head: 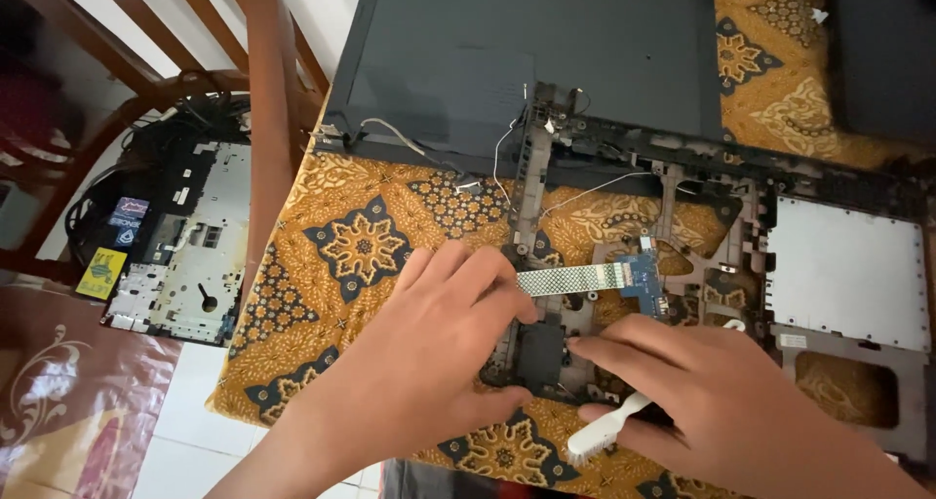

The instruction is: Cleaning the internal components and chassis of a disassembled laptop using a toothbrush to remove dust.

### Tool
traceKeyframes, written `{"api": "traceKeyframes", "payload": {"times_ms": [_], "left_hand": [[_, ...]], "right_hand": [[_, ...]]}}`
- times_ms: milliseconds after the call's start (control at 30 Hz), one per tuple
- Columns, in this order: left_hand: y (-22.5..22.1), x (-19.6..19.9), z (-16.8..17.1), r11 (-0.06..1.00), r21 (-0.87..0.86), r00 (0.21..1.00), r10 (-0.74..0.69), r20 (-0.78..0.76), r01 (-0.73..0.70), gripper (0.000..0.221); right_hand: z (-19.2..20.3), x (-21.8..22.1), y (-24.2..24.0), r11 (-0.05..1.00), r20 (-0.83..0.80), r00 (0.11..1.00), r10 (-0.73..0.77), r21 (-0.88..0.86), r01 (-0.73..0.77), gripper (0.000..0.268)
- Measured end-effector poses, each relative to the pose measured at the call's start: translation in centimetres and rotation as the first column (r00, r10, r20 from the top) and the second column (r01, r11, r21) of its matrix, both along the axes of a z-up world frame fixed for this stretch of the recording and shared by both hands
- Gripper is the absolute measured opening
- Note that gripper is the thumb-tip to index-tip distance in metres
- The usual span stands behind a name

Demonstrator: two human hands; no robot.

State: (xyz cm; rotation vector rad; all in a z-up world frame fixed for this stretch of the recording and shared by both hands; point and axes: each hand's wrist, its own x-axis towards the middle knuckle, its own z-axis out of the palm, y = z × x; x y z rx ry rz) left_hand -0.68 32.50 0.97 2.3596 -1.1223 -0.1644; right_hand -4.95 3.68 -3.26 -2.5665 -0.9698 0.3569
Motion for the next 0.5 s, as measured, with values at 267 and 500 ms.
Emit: {"api": "traceKeyframes", "payload": {"times_ms": [267, 500], "left_hand": [[-0.54, -0.05, -0.35, 0.995, 0.071, 0.997, 0.067, -0.024, -0.065, 0.058], [-0.44, 0.06, -0.2, 0.997, 0.051, 0.996, 0.063, -0.057, -0.06, 0.056]], "right_hand": [[-0.02, -0.06, 0.12, 0.996, -0.085, 0.992, -0.089, -0.002, 0.09, 0.061], [0.15, -0.06, 0.37, 0.993, -0.107, 0.988, -0.113, -0.033, 0.11, 0.062]]}}
